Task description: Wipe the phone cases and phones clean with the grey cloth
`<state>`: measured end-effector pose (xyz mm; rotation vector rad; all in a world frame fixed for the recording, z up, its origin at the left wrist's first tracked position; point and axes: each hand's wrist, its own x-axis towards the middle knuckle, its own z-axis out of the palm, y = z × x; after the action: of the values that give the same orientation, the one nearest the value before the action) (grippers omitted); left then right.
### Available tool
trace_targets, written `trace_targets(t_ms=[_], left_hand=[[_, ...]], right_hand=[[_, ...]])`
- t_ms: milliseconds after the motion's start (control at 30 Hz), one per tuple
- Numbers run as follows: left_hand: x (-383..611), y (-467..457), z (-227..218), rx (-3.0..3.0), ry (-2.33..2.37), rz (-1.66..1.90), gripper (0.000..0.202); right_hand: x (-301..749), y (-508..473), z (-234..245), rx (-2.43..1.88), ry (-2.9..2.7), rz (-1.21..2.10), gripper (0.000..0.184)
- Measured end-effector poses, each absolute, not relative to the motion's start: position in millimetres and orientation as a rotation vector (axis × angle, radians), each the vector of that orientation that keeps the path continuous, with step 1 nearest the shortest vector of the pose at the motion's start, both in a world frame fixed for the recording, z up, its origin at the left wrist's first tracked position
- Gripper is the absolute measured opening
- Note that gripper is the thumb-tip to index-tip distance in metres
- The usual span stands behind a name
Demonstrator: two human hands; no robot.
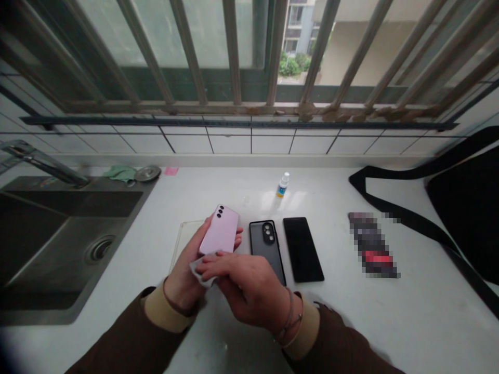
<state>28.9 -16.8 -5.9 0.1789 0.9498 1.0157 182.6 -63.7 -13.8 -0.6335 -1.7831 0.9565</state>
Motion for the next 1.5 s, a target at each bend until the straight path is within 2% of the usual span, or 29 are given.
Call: trace_targets(t_ms=[67,133,233,367,533,667,800,900,967,1100,1367,1433,1500], left_hand=[[26.9,-16.3,-2.9,0.204,0.878,1.055,0.052],[23.9,-16.2,0.1,0.227,0.795,1.013,0.052],[19.4,-19.2,2.1,0.301,0.678,0.853,0.059],[20.3,-26.1,-2.8,0.379,0.587,0.786,0.065],[28.0,-23.1,-10.3,0.229,0.682,0.968,0.045],[24.5,-13.9,-10.7,0.133,0.82,1.001,0.057],[19.1,-9.9,-7.1,0.16,0.854,1.09,0.059],[18.1,-11.6,-6.2,0.242,0.789,1.222,0.055],[17.7,-13.9,-7.2,0.318,0.737,1.31,0.053],[16.4,-18.1,-13.1,0.547,0.707,1.377,0.052],[16.7,-20.0,-31.9,0.895,0.802,1.475,0.085],[15.9,-18.5,-29.5,0.898,0.849,1.526,0.086],[14.0,-15.4,-24.1,0.834,0.881,1.598,0.078]], right_hand=[[185.8,-59.0,-16.2,-0.791,-1.405,1.104,0.022],[190.7,-49.4,-20.0,-0.927,-1.0,1.166,0.024],[200.4,-33.3,-22.9,-1.144,-0.759,1.008,0.031],[206.8,-28.8,-19.8,-1.221,-1.163,0.752,0.025],[198.1,-41.1,-18.5,-0.965,-1.823,0.671,0.028],[191.7,-50.2,-14.8,-0.668,-2.019,0.683,0.034],[189.9,-60.3,-10.0,-0.586,-1.909,0.895,0.031],[191.9,-58.6,-12.5,-0.922,-1.414,1.02,0.02],[193.2,-49.9,-17.5,-1.078,-1.036,1.036,0.022],[190.3,-30.3,-27.3,-1.043,-0.615,1.277,0.027],[179.8,-35.6,-27.5,-0.947,-0.53,1.578,0.038],[180.8,-37.3,-26.9,-0.938,-0.544,1.66,0.04],[182.8,-38.4,-25.5,-0.939,-0.579,1.747,0.041]])
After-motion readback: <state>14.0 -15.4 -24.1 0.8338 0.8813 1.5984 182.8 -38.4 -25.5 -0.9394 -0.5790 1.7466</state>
